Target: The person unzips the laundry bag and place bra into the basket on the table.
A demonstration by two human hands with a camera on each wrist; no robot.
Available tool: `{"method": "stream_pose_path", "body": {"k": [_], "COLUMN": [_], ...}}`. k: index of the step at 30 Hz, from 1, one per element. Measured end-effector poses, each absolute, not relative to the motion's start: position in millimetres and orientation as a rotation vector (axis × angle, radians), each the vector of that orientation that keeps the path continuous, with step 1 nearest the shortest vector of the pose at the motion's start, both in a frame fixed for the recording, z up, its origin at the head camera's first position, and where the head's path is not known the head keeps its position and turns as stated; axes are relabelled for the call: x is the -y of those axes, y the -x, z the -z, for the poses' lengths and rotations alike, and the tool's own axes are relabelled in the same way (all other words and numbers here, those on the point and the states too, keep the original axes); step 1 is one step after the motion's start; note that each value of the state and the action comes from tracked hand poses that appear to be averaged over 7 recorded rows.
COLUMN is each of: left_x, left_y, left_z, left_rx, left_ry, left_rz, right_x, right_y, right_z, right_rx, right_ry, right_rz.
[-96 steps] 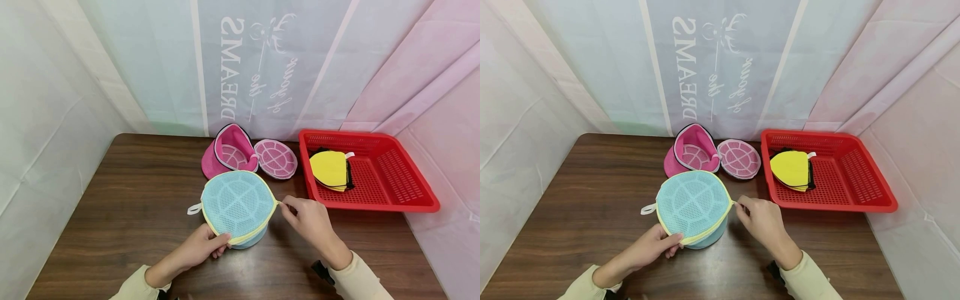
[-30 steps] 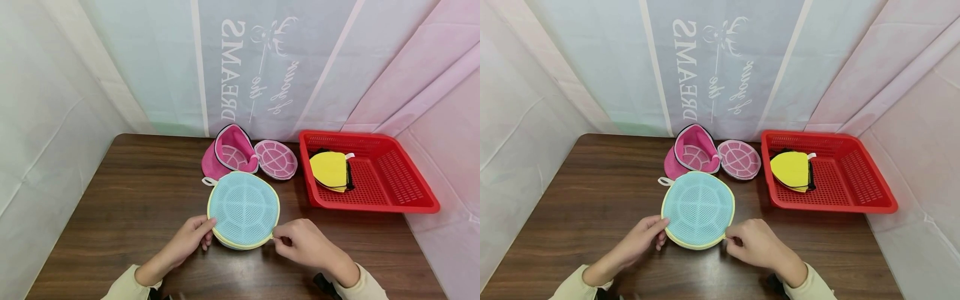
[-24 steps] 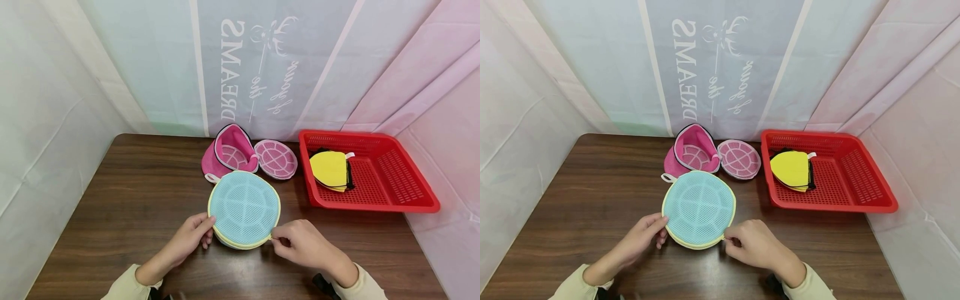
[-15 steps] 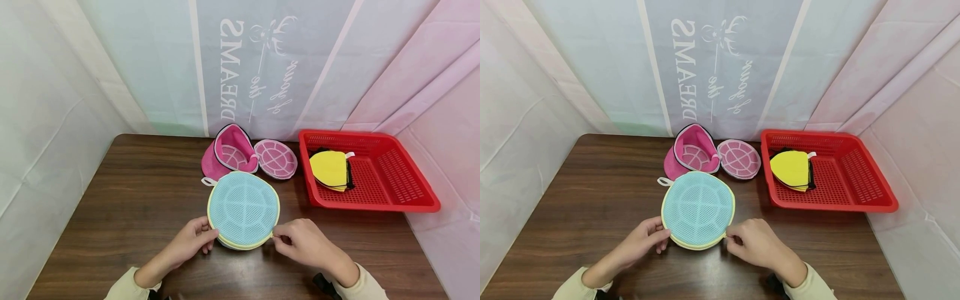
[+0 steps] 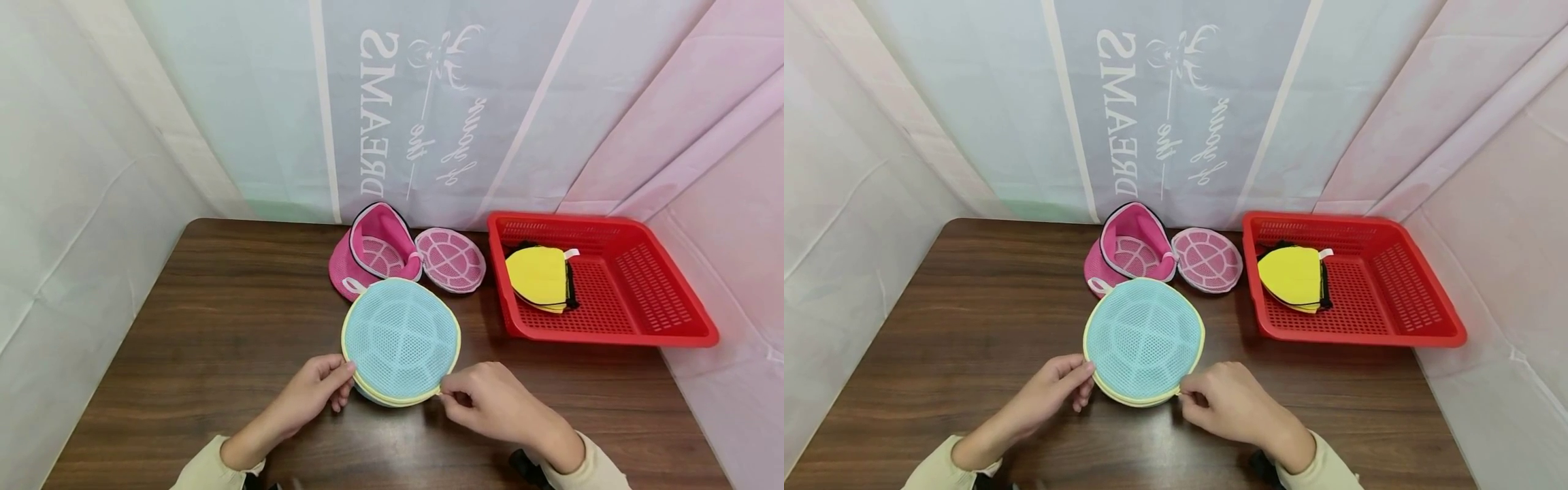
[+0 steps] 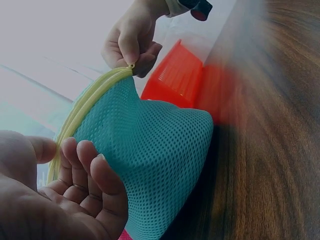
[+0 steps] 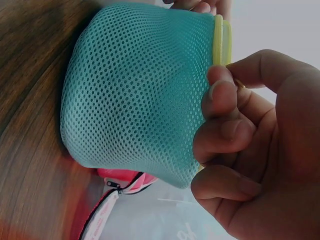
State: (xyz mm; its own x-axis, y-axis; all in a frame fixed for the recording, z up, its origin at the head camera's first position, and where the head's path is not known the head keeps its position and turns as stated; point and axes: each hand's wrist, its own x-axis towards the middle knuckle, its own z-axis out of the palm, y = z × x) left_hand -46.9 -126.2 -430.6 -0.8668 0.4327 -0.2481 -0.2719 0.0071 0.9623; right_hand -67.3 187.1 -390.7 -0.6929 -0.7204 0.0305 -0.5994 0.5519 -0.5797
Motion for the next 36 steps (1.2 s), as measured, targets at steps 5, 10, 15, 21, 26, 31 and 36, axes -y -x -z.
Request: {"method": "stream_pose_path", "body": {"k": [5,10,15,21,26,31,36], "left_x": [125,123,123,120,118,117,117], "left_y": [46,45,45,46,44,42,43], "left_z": [432,435,437,438,437,435,435], "left_rx": [-1.835,-1.877,-1.928,-1.884,-1.848,-1.854,-1.862], "left_ry": [-0.193,-0.277,-0.285,-0.229,-0.228,-0.298,-0.331], "left_rz": [-1.892,-1.875,-1.881,-1.928,-1.935,-1.893,-1.872], "right_x": [-184,-182,-181,-179,-177,-175,-174], "right_y": [67,66,64,63,63,63,63], "right_z": [391,390,390,391,391,390,390], "right_rx": [-2.570,-2.579,-2.582,-2.542,-2.526,-2.514,-2.506], "right_ry": [1.146,1.169,1.219,1.262,1.271,1.276,1.264], "right_rz": [0.847,0.846,0.850,0.885,0.888,0.890,0.892]}}
